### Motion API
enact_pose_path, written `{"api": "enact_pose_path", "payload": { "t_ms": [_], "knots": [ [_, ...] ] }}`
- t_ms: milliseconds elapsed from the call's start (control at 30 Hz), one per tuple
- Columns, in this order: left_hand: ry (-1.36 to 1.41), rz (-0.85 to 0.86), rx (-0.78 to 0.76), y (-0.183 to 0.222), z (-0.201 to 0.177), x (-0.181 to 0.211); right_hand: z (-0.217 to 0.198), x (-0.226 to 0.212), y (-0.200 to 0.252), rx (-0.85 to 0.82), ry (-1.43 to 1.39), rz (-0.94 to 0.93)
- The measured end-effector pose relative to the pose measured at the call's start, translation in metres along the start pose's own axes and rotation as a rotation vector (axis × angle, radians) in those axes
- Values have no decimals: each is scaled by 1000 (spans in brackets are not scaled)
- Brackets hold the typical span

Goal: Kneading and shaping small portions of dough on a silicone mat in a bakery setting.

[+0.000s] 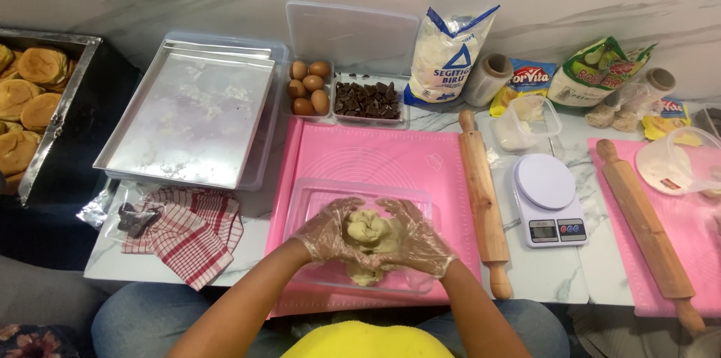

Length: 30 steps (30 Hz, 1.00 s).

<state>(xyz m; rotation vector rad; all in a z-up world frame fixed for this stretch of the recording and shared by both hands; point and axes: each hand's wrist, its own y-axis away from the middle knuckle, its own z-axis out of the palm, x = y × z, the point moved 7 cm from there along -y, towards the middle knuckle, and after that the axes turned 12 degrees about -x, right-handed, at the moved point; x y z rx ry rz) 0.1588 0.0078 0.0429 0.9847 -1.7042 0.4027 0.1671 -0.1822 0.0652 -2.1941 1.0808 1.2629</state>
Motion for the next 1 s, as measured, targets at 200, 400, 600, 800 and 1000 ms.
{"api": "enact_pose_path", "payload": {
  "t_ms": [200, 400, 600, 800, 1000],
  "knots": [
    [479, -89, -154, 8, 9, 31, 11, -15, 4, -235, 468, 114],
    [-357, -176, -43, -24, 14, -33, 58, 79, -17, -114, 549, 153],
    [-346, -205, -103, -18, 12, -19, 54, 88, -18, -74, 698, 133],
    [-412, -209, -146, -21, 12, -3, 51, 84, -12, 19, 708, 107],
    [-522, -298, -155, -30, 4, -10, 31, 72, -18, -23, 580, 208]
  ]
}}
